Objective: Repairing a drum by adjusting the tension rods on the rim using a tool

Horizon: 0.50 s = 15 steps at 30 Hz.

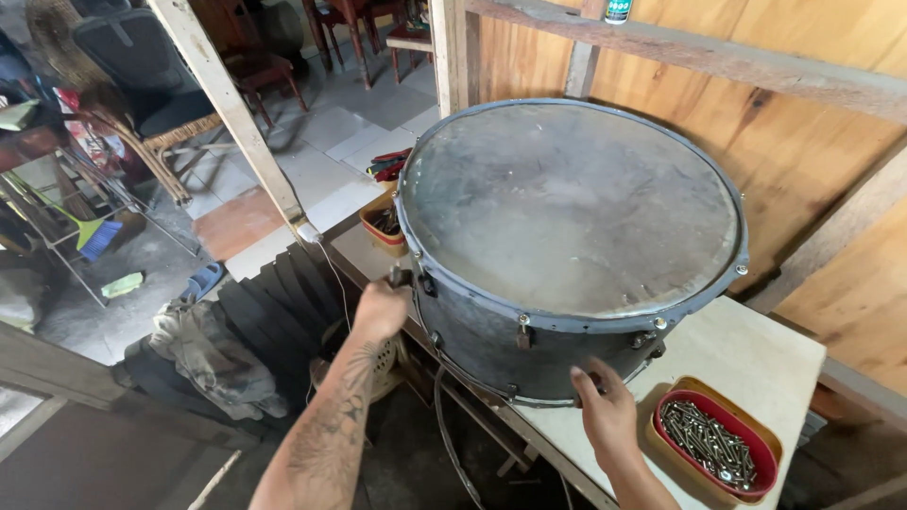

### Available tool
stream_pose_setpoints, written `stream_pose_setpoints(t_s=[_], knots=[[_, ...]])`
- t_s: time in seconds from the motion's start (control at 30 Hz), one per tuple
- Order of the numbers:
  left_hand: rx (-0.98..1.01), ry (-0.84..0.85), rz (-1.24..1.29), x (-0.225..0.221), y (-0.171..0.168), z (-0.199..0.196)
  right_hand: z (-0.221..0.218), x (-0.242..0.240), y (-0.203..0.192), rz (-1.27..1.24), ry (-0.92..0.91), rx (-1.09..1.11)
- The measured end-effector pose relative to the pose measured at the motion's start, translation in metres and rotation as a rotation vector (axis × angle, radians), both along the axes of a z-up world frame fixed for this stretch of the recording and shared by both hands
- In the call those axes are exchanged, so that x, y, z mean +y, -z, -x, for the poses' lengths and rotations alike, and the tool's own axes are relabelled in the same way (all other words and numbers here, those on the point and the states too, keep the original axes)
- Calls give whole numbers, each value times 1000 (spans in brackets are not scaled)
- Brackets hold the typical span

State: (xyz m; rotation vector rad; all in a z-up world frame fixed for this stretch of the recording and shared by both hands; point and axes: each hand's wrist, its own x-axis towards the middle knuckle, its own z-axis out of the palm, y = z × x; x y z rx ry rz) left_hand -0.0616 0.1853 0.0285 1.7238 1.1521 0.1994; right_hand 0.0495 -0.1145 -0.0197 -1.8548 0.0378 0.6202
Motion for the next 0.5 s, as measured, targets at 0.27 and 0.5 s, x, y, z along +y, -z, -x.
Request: stream_pose_setpoints(t_s=[0.27,0.5], knots=[[-279,-70,38,-42,36,2,-2,-9,-9,189,-29,-139],[-47,64,77,-101,44,11,-51,-17,-11,-186,243,-58]])
